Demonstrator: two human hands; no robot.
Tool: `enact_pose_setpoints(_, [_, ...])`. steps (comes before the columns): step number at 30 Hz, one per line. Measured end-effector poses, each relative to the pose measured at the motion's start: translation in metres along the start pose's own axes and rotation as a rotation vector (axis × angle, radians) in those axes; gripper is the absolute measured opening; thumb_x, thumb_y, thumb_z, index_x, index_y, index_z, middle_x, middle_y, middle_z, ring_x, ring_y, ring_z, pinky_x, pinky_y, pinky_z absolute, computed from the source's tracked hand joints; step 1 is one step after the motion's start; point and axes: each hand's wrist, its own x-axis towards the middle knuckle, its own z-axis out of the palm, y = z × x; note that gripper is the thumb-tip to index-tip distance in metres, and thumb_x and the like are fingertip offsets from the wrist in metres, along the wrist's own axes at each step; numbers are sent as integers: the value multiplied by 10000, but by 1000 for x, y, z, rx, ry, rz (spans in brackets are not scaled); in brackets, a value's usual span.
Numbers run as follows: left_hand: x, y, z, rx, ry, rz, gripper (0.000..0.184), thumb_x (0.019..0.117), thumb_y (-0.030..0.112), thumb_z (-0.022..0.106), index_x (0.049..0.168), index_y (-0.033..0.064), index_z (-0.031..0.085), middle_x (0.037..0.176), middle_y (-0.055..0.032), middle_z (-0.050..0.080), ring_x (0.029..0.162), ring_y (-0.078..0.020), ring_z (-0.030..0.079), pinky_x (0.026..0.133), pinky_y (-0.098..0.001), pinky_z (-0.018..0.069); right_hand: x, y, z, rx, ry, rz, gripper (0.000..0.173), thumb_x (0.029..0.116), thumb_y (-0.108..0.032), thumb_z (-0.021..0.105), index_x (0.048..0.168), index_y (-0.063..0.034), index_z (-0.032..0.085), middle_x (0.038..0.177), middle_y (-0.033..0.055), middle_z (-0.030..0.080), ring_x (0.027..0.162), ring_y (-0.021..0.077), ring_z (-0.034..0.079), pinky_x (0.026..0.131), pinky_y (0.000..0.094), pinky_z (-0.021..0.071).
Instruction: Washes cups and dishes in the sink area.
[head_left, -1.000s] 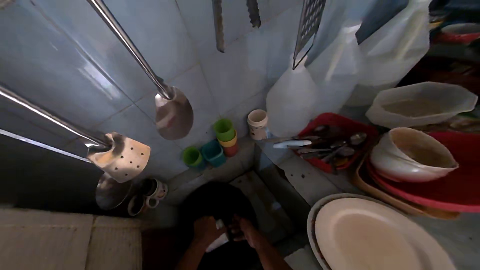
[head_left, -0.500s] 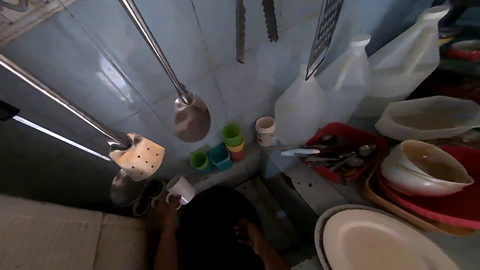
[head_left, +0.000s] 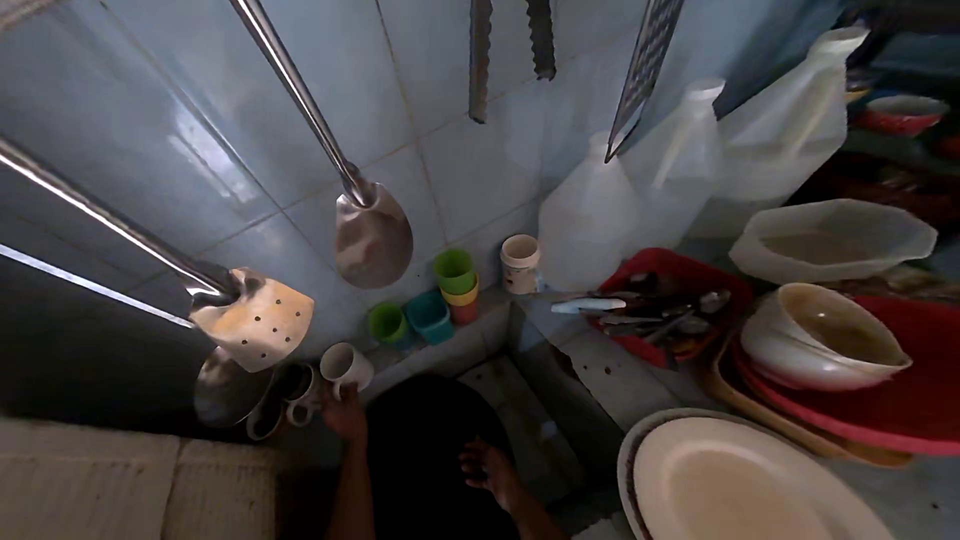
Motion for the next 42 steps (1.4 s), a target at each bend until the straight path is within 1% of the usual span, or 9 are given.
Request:
enact_pose_setpoints(4, [7,3,-10,177,0,149,561,958,75,678,1460,-74,478,1411,-307,557,1328,-439,542,1130,-521,429,1,0,-1,-4,-2,-13,514,1134,-376,295,1405,-2,522,1232,185,662,1031,285,663,868,464,535])
enact_pose_setpoints(9, [-2,47,-29,194,71,473,351,958,72,663,1281,-64,648,1357,-314,594,1243,-476,600,1022,-541,514,8,2,0,-11,14,2,497,1135,-369,314,1399,-5,526,1204,175,668,996,262,662,845,440,531])
enact_pose_setpoints(14, [13,107,-16,305,-318,547,422,1018,276,624,1355,22,640,1427,-293,554,1367,-479,490,1143,-577,391,2,0,0,-25,5,-10,486,1134,-358,318,1427,-16,503,1231,176,659,1009,262,662,842,432,537])
enact_pose_setpoints(17, [27,127,-5,406,-453,544,313,1022,283,630,1174,32,738,1249,-231,680,1255,-426,586,1092,-594,413,-1,1,-1,-13,-5,-29,461,1129,-336,342,1423,-17,499,1211,172,665,970,252,668,810,417,546])
enact_pose_setpoints(28, [13,113,-73,-70,33,807,256,998,159,632,1063,-77,707,1243,-314,636,1182,-421,620,1017,-464,515,1,-4,2,-64,2,-14,470,1124,-365,371,1389,-14,537,1189,157,663,959,229,655,821,405,534])
enact_pose_setpoints(32, [-48,75,-90,13,-310,621,261,995,95,577,1074,-140,656,1260,-341,613,1163,-417,627,1002,-464,525,0,-6,6,-172,3,-33,481,1113,-371,420,1400,-2,535,1224,175,659,1016,256,652,870,438,529])
enact_pose_setpoints(36, [-86,9,-56,257,-863,246,312,1059,180,552,1226,-67,644,1235,-251,648,1142,-351,645,1010,-481,521,-1,3,6,-398,-154,-261,582,1033,-293,628,1509,-20,432,1415,222,578,1267,315,598,1047,478,500])
enact_pose_setpoints(39, [-120,-41,-14,86,-975,-162,367,1101,218,469,1278,-80,591,1175,-266,655,1024,-330,684,898,-472,579,7,16,2,-676,-234,-352,968,878,-301,827,1618,-79,244,1537,220,467,1396,313,503,1167,473,419])
enact_pose_setpoints(42, [-144,-72,8,-49,-1118,-494,429,1121,276,416,1380,-43,536,1249,-254,636,1043,-317,689,884,-468,592,13,26,-1,-965,-33,-246,965,857,-393,827,1594,-52,305,1483,257,516,1361,399,524,1144,559,421])
